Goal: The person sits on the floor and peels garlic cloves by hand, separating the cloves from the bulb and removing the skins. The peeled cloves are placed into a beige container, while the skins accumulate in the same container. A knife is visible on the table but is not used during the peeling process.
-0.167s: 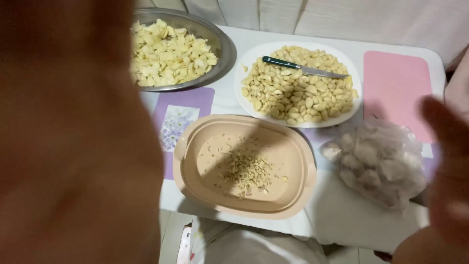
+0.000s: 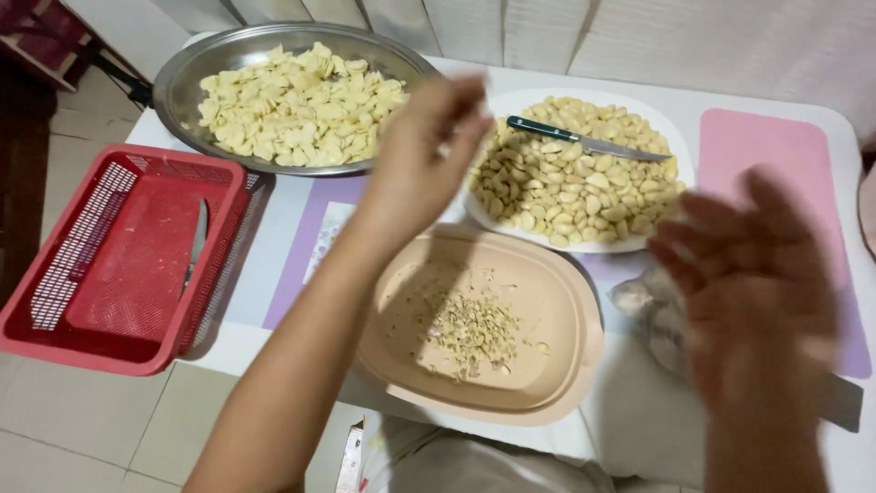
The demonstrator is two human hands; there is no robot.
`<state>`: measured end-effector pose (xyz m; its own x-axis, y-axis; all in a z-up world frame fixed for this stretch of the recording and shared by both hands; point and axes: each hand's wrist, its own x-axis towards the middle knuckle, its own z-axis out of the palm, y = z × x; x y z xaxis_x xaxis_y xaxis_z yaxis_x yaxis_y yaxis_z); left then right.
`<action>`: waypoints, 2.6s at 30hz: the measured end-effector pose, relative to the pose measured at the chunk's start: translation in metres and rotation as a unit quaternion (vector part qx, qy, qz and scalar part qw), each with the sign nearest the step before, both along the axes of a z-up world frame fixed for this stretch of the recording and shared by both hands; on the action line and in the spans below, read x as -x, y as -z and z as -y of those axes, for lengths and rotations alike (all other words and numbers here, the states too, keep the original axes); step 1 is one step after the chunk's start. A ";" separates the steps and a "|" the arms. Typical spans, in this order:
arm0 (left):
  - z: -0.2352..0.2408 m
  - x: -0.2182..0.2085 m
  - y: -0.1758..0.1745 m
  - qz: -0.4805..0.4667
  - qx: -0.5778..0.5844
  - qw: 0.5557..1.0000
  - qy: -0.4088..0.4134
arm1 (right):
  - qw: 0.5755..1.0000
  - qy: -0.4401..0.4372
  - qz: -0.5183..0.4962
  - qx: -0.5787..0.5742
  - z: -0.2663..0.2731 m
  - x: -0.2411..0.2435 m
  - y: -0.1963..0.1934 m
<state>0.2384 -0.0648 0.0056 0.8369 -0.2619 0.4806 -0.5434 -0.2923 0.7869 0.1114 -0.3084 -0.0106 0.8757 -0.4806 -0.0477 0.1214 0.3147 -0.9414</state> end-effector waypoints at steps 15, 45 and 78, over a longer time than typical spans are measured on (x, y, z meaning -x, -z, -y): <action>0.056 -0.103 0.158 -0.227 -0.292 0.927 -0.066 | 0.948 -0.220 0.010 0.231 -0.045 0.040 0.125; 0.056 -0.054 0.113 -0.328 0.176 0.925 0.071 | 0.966 -0.158 0.005 0.205 -0.029 -0.058 0.100; -0.045 0.048 0.058 -0.229 -0.236 0.940 0.091 | 0.896 -0.123 0.046 0.425 -0.007 -0.107 0.109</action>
